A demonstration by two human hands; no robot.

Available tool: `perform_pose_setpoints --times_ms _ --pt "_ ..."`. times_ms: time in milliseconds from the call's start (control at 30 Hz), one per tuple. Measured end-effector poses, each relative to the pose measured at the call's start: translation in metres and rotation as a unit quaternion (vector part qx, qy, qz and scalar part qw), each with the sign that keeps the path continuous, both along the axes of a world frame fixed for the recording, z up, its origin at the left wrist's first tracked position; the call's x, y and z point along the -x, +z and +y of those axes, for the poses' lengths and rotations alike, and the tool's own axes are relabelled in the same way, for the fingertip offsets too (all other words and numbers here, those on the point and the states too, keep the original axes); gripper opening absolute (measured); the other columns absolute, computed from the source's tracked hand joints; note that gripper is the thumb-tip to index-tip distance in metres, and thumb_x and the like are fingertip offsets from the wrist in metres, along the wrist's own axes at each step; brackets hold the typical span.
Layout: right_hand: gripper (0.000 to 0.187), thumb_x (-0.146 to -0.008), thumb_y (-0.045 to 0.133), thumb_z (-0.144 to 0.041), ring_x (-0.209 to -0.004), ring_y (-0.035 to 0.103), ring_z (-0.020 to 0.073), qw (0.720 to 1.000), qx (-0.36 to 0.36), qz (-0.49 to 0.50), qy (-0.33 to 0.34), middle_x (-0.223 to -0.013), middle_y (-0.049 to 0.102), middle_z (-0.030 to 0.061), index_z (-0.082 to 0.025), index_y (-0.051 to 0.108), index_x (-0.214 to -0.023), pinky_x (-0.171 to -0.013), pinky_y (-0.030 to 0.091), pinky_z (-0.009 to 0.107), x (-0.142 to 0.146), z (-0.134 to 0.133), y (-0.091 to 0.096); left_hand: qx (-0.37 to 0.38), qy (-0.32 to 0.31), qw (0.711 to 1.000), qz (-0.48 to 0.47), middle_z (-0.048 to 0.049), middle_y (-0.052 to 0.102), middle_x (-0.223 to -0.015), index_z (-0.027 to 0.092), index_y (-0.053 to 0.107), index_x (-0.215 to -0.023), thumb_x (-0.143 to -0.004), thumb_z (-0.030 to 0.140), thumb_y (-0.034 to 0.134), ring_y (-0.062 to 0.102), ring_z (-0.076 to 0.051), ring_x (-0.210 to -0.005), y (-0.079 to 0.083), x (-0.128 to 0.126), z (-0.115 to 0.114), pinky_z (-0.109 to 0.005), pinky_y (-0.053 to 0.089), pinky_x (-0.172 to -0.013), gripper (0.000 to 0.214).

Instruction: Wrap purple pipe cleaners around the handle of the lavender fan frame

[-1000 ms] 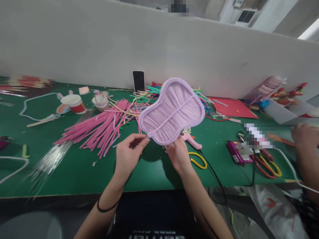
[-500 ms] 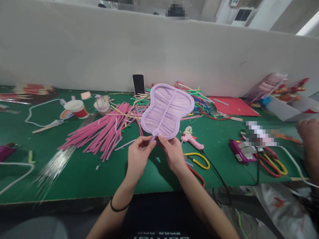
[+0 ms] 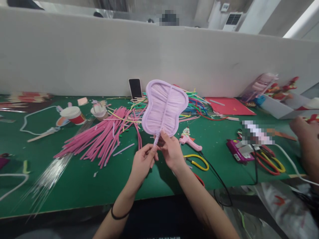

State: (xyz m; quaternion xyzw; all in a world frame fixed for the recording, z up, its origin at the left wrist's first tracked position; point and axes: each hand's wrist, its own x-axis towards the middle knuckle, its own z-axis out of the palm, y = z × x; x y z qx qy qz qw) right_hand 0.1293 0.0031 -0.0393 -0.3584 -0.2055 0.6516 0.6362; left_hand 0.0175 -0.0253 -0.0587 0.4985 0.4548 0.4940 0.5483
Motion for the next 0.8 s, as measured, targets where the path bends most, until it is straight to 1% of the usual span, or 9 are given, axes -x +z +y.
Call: perform_pose_setpoints --times_ms 67,200,267,400,467,533,633,733,800 --pt "0.028 -0.064 0.09 -0.035 -0.061 0.06 0.0098 1.0 -0.013 -0.011 -0.017 -0.073 0.071 -0.0017 -0.018 0.074 -0.078 -0.057 0.047 0.022 0.003 0.002 0.0 0.004 0.001 1.0 -0.012 0.0027 0.057 -0.059 0.018 0.071 -0.087 -0.088 0.05 0.069 0.037 -0.005 -0.04 -0.001 -0.002 -0.001 -0.019 0.024 -0.04 0.032" --pt "0.026 -0.063 0.09 -0.034 -0.073 0.065 0.0123 0.996 -0.05 -0.042 -0.062 -0.082 0.075 -0.0003 -0.02 0.076 -0.08 -0.073 0.053 0.026 0.007 0.003 -0.002 0.02 0.005 0.999 -0.048 0.004 0.055 -0.059 0.018 0.068 -0.087 -0.09 0.049 0.068 0.034 -0.003 -0.039 -0.005 -0.005 -0.004 -0.017 0.019 -0.038 0.031" --pt "0.027 -0.065 0.09 -0.037 -0.074 0.066 0.0128 0.995 -0.059 -0.054 -0.056 -0.082 0.075 0.0001 -0.02 0.076 -0.08 -0.075 0.054 0.026 0.007 0.003 -0.002 0.029 0.005 0.997 -0.067 0.0051 0.054 -0.058 0.018 0.067 -0.087 -0.09 0.049 0.067 0.031 -0.002 -0.039 -0.007 -0.006 -0.005 -0.016 0.018 -0.037 0.032" --pt "0.032 -0.073 0.083 -0.048 -0.064 0.062 0.0121 0.998 -0.055 -0.027 0.005 -0.073 0.072 0.0007 -0.018 0.073 -0.075 -0.062 0.052 0.024 0.007 0.0 0.0 0.022 0.012 0.996 -0.087 0.0063 0.052 -0.058 0.017 0.067 -0.089 -0.091 0.048 0.067 0.031 -0.002 -0.039 -0.011 -0.006 -0.006 -0.015 0.019 -0.037 0.031" --pt "0.034 -0.072 0.083 -0.05 -0.057 0.058 0.0102 0.999 -0.045 -0.011 0.02 -0.07 0.07 -0.0003 -0.018 0.07 -0.074 -0.052 0.047 0.022 0.008 -0.001 0.0 0.023 0.017 0.996 -0.086 0.0062 0.053 -0.058 0.018 0.065 -0.088 -0.091 0.048 0.067 0.032 -0.002 -0.039 -0.013 -0.008 -0.007 -0.015 0.019 -0.037 0.031" --pt "0.036 -0.068 0.087 -0.049 -0.046 0.051 0.0072 0.999 -0.026 -0.011 0.026 -0.064 0.066 -0.0033 -0.018 0.068 -0.074 -0.041 0.039 0.02 0.007 -0.001 0.001 0.025 0.013 0.997 -0.073 0.0052 0.056 -0.06 0.018 0.062 -0.084 -0.092 0.049 0.065 0.039 -0.004 -0.04 -0.013 -0.011 -0.008 -0.015 0.025 -0.037 0.031" --pt "0.039 -0.066 0.088 -0.05 -0.035 0.04 0.0045 0.999 0.001 -0.008 0.033 -0.057 0.061 -0.0068 -0.018 0.067 -0.074 -0.032 0.028 0.02 0.001 -0.003 0.002 -0.004 -0.012 1.0 -0.002 0.0006 0.064 -0.068 0.019 0.063 -0.081 -0.096 0.05 0.057 0.058 -0.01 -0.055 -0.01 -0.011 -0.006 -0.02 0.047 -0.052 0.035" --pt "0.039 -0.067 0.089 -0.049 -0.045 0.054 0.0074 1.0 -0.005 -0.028 -0.004 -0.063 0.067 -0.0033 -0.017 0.071 -0.079 -0.04 0.04 0.019 -0.01 -0.01 0.001 -0.062 -0.001 0.989 0.137 -0.0058 0.073 -0.082 0.018 0.07 -0.088 -0.101 0.051 0.044 0.068 -0.018 -0.075 -0.006 0.01 -0.001 -0.028 0.054 -0.07 0.043" --pt "0.041 -0.068 0.089 -0.049 -0.055 0.064 0.0107 0.997 0.012 -0.067 -0.022 -0.07 0.072 0.0001 -0.016 0.074 -0.086 -0.048 0.049 0.019 -0.018 -0.021 -0.006 -0.108 0.052 0.959 0.257 -0.0086 0.076 -0.098 0.019 0.072 -0.099 -0.101 0.048 0.046 0.07 -0.023 -0.091 -0.008 0.035 0.005 -0.034 0.054 -0.082 0.039"
